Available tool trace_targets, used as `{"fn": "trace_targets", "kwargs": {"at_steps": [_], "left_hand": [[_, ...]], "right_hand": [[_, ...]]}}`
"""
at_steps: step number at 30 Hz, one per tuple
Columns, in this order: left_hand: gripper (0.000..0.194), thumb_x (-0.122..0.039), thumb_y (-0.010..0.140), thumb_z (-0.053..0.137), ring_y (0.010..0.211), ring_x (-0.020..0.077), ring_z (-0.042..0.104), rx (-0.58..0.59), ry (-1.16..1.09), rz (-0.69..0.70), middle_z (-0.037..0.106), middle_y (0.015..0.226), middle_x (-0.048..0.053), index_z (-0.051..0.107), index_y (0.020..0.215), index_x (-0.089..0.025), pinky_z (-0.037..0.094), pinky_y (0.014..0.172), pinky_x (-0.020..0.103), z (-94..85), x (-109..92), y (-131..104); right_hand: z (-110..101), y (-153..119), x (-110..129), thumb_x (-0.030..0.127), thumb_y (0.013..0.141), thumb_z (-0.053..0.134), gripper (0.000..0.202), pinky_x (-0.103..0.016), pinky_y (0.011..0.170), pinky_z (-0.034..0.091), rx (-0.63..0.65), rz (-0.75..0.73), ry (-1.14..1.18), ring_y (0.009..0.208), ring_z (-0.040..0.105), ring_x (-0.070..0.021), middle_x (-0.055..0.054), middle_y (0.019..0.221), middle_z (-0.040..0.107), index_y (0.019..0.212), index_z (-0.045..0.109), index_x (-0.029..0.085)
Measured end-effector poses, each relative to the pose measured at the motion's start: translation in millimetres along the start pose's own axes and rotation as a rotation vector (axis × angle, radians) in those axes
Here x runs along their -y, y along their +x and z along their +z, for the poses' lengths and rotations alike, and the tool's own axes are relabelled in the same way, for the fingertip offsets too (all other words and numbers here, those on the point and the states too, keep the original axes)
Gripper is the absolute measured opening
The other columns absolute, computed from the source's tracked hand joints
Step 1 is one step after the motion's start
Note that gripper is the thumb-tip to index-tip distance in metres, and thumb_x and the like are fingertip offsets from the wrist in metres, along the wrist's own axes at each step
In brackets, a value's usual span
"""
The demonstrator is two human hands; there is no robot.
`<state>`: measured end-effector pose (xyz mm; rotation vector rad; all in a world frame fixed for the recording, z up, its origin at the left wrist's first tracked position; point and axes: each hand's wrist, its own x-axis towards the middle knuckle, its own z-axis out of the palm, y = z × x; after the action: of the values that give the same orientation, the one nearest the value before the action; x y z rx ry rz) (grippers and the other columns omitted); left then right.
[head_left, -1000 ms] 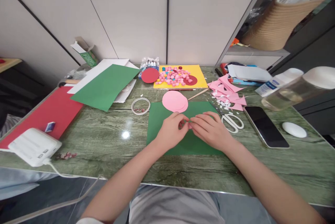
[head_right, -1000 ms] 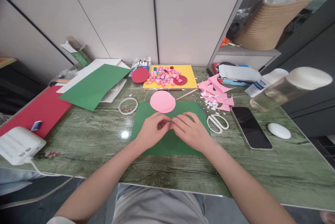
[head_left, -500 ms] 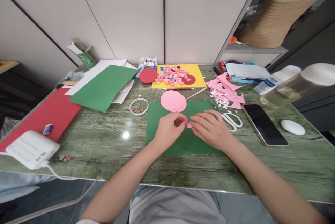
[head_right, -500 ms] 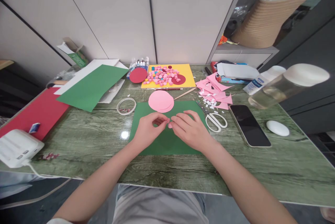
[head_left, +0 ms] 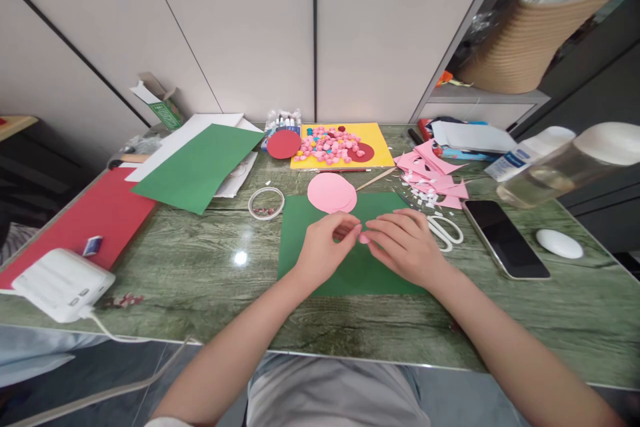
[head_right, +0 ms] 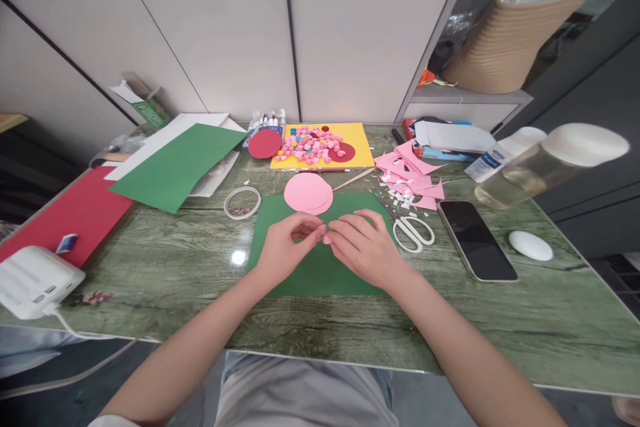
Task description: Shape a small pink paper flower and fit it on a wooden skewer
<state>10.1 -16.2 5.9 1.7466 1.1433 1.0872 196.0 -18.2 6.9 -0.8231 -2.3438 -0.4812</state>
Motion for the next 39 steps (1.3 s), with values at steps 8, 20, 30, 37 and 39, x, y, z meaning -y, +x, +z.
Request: {"fn": "trace_targets", "kwargs": {"at_steps": [8,20,30,37,39], "left_hand": [[0.017,-0.010,0.080,0.050,0.072,0.0103,0.057,0.009,0.120,0.140,0.060,0.086,0.002,0.064,0.084,-0.020,0.048,0.065,0.022,0.0,0.3,-3.3],[0.014,-0.020,0.082,0.052,0.077,0.0125,0.058,0.057,0.101,0.072,0.061,0.087,0.003,0.066,0.086,-0.021,0.049,0.069,0.025,-0.4,-0.9,-0.7],[0.009,-0.019,0.079,0.058,0.087,0.0134,0.059,0.054,0.007,0.013,0.060,0.091,0.003,0.067,0.081,-0.020,0.049,0.069,0.022,-1.1,-1.5,1.7],[0.006,-0.023,0.076,0.062,0.081,0.0134,0.060,0.042,-0.053,-0.043,0.063,0.088,0.003,0.065,0.078,-0.019,0.048,0.067,0.023,-2.5,-0.4,4.3],[0.007,-0.024,0.076,0.062,0.081,0.0134,0.060,0.041,-0.057,-0.048,0.063,0.087,0.003,0.066,0.079,-0.019,0.048,0.067,0.023,-2.8,-0.3,4.5]], "right_hand": [[1.0,-1.2,-1.3,0.017,0.081,0.061,0.010,-0.040,0.089,0.038,0.030,0.034,-0.013,0.093,0.057,-0.0188,-0.002,0.098,0.069,0.091,0.060,0.021],[0.6,-1.4,-2.1,0.017,0.082,0.059,0.010,-0.041,0.088,0.038,0.058,0.039,0.016,0.093,0.057,-0.0191,-0.002,0.099,0.069,0.091,0.060,0.021],[1.2,-0.8,-1.7,0.018,0.083,0.057,0.007,-0.040,0.089,0.037,0.080,0.034,-0.009,0.093,0.056,-0.0189,-0.002,0.099,0.068,0.089,0.058,0.022],[-0.4,0.8,-0.7,0.017,0.082,0.059,0.010,-0.040,0.087,0.038,0.034,0.037,0.019,0.091,0.058,-0.0191,-0.003,0.096,0.069,0.090,0.059,0.023],[-0.3,0.3,-0.9,0.017,0.081,0.059,0.010,-0.040,0.087,0.038,0.034,0.040,0.027,0.092,0.058,-0.0194,-0.003,0.097,0.069,0.090,0.059,0.022]]}}
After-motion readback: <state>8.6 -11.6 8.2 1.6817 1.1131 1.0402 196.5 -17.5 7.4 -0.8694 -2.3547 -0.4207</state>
